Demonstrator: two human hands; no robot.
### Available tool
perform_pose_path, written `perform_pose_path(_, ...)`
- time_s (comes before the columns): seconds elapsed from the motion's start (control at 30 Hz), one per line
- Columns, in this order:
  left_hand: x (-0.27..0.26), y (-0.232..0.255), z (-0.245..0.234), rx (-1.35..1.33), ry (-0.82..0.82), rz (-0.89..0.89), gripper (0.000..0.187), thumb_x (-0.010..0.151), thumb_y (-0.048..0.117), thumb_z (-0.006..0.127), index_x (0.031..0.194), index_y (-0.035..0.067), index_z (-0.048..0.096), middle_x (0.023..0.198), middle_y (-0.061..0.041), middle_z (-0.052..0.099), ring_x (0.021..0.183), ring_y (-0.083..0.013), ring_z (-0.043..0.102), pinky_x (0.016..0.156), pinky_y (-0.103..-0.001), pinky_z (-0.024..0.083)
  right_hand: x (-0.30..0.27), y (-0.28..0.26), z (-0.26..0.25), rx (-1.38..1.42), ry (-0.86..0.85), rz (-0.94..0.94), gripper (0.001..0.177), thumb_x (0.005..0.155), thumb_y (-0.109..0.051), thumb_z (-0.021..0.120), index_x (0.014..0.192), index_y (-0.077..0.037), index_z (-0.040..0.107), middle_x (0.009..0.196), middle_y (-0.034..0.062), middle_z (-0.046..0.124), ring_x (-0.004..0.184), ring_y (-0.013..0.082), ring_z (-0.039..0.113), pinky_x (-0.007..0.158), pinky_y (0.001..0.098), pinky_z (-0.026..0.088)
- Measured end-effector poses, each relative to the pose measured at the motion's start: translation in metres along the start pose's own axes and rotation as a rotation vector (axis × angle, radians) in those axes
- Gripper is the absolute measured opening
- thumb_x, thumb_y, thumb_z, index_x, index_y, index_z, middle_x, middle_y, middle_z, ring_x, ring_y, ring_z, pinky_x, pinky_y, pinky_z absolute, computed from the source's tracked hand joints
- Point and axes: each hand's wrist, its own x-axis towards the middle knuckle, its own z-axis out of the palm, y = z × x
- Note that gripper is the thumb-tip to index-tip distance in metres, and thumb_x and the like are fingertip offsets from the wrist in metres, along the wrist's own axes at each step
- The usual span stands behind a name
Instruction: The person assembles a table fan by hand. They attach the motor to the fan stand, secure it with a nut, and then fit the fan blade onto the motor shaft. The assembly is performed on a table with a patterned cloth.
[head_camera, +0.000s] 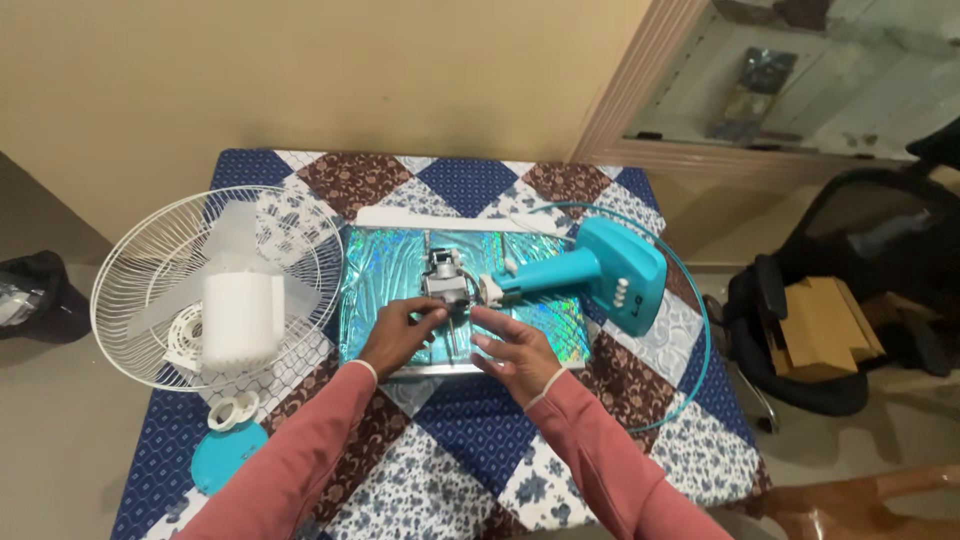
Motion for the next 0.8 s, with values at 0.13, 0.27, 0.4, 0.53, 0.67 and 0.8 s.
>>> perform_pose_path(0.13,0.010,0.018,0.011,-0.074,-0.056,0.018,0.031,0.091,0.017,0.073,0.120,0.007,0.078,0.090,-0.009,0.079,0.071,-0.0111,0.068,0.066,-0.029,0.057,0.015,-0.003,-0.016,0.012,-0.016,0.039,0.048,0.085,0.001,0.072,0.132,-0.006,0.066,0.130,0.0028,0.068,0.109,0.0152,0.065,0.093,0.0373,0.057)
perform_pose_path(0.27,0.020,0.026,0.026,-0.216,-0.085,0.062,0.034,0.086,0.007,0.074,0.120,0.007,0.076,0.096,-0.007,0.079,0.078,-0.0113,0.070,0.071,-0.028,0.059,0.022,-0.008,-0.025,0.017,-0.052,0.044,0.049,0.084,0.004,0.072,0.132,-0.007,0.067,0.125,0.0025,0.068,0.106,0.0134,0.064,0.092,0.0356,0.056)
perform_pose_path(0.4,0.028,0.036,0.036,-0.234,-0.089,0.143,0.032,0.082,0.004,0.077,0.115,0.002,0.078,0.102,-0.007,0.079,0.087,-0.0112,0.074,0.075,-0.027,0.062,0.031,-0.016,-0.035,0.029,-0.094,0.045,0.049,0.084,0.006,0.072,0.132,-0.006,0.068,0.115,0.0037,0.066,0.104,0.0137,0.064,0.094,0.0361,0.058)
perform_pose_path(0.53,0.031,0.047,0.038,-0.133,-0.068,0.142,0.033,0.079,0.007,0.081,0.112,0.002,0.078,0.099,-0.008,0.079,0.084,-0.0119,0.074,0.074,-0.026,0.060,0.040,-0.023,-0.045,0.015,-0.101,0.067,0.049,0.083,0.005,0.072,0.130,-0.010,0.070,0.117,0.0013,0.067,0.102,0.0125,0.062,0.091,0.0354,0.057)
perform_pose_path(0.67,0.036,0.053,0.045,-0.062,0.019,0.043,0.025,0.082,0.014,0.084,0.103,0.000,0.083,0.089,-0.010,0.078,0.075,-0.0136,0.069,0.065,-0.029,0.056,0.045,-0.029,-0.053,-0.007,-0.113,0.088,0.041,0.085,0.003,0.073,0.124,-0.008,0.072,0.115,0.0015,0.069,0.103,0.0137,0.063,0.092,0.0388,0.056)
perform_pose_path(0.8,0.041,0.050,0.048,-0.078,0.022,0.125,0.019,0.086,0.015,0.079,0.096,0.000,0.083,0.086,-0.007,0.077,0.074,-0.0121,0.070,0.065,-0.027,0.056,0.050,-0.039,-0.056,-0.085,-0.148,0.132,0.038,0.084,0.001,0.073,0.120,-0.010,0.073,0.117,0.0007,0.072,0.103,0.0149,0.064,0.092,0.0398,0.053)
